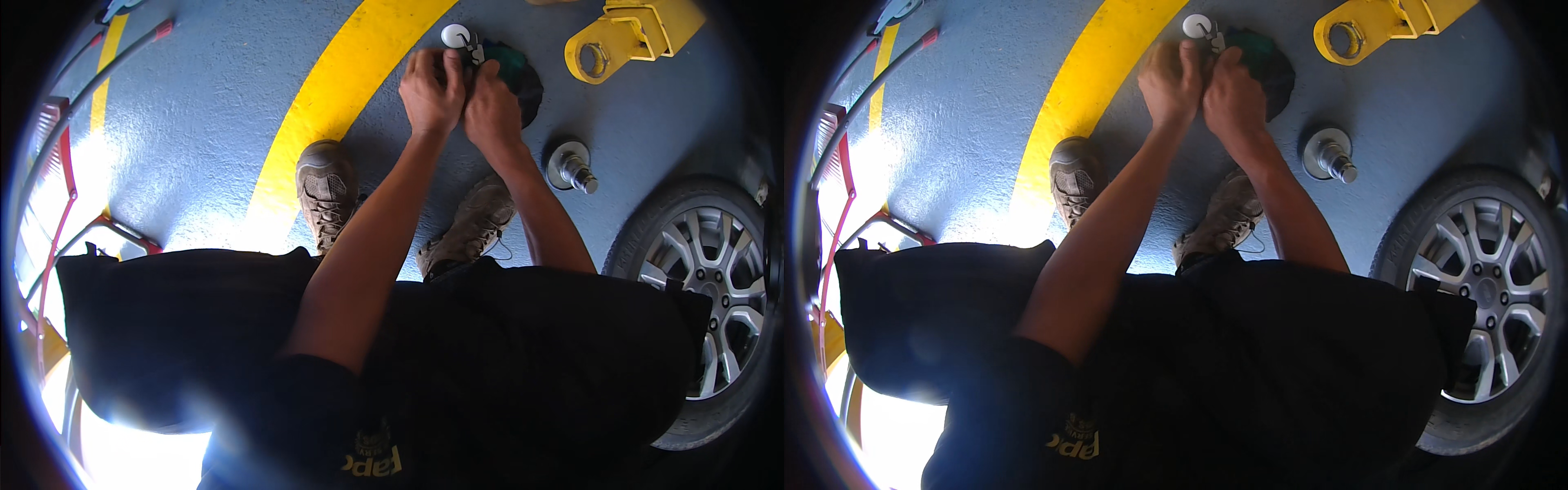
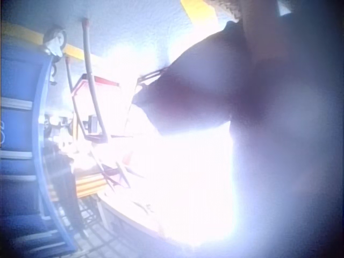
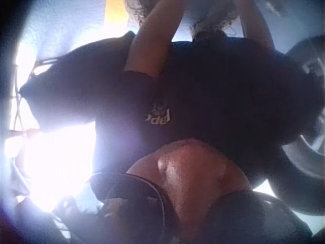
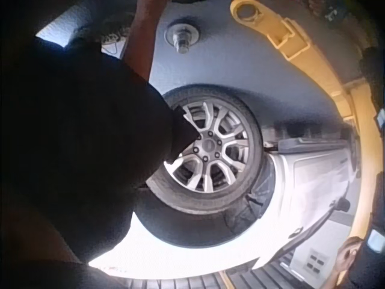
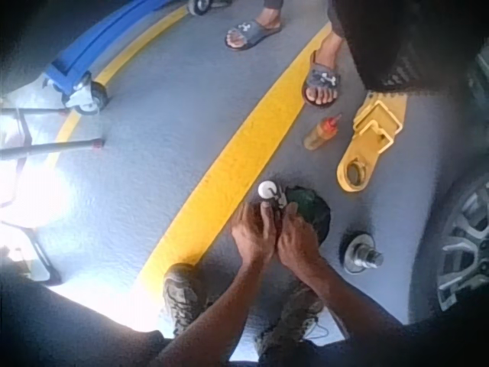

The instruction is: The person applies lubricant to a metal car part using a squeeze bottle, then uses pliers to open a small white container and applies its contents to the part. The person wipes the part with a cloth and sets it down.

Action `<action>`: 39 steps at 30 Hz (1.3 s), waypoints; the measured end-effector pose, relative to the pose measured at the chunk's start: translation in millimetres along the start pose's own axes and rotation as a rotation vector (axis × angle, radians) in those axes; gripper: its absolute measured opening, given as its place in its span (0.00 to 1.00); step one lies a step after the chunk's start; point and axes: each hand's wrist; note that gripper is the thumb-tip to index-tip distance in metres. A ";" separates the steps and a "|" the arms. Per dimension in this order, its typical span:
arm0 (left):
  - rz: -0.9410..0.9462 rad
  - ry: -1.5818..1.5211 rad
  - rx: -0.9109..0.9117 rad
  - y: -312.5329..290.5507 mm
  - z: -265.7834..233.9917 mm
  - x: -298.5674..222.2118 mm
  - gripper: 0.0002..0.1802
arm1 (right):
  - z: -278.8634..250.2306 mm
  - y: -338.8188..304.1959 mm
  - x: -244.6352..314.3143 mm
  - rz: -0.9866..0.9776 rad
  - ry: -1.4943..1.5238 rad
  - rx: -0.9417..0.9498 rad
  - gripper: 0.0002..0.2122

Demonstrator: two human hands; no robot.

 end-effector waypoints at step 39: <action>-0.786 -0.526 -0.074 7.5 -9.5 -30.9 0.35 | -69.2 21.4 18.3 0.037 0.135 -0.056 0.11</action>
Point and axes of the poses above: each hand's wrist, its own y-axis towards the middle knuckle, its own z-axis out of the palm, x = y × z, and after that the axes turned 11 degrees about -x, right-handed
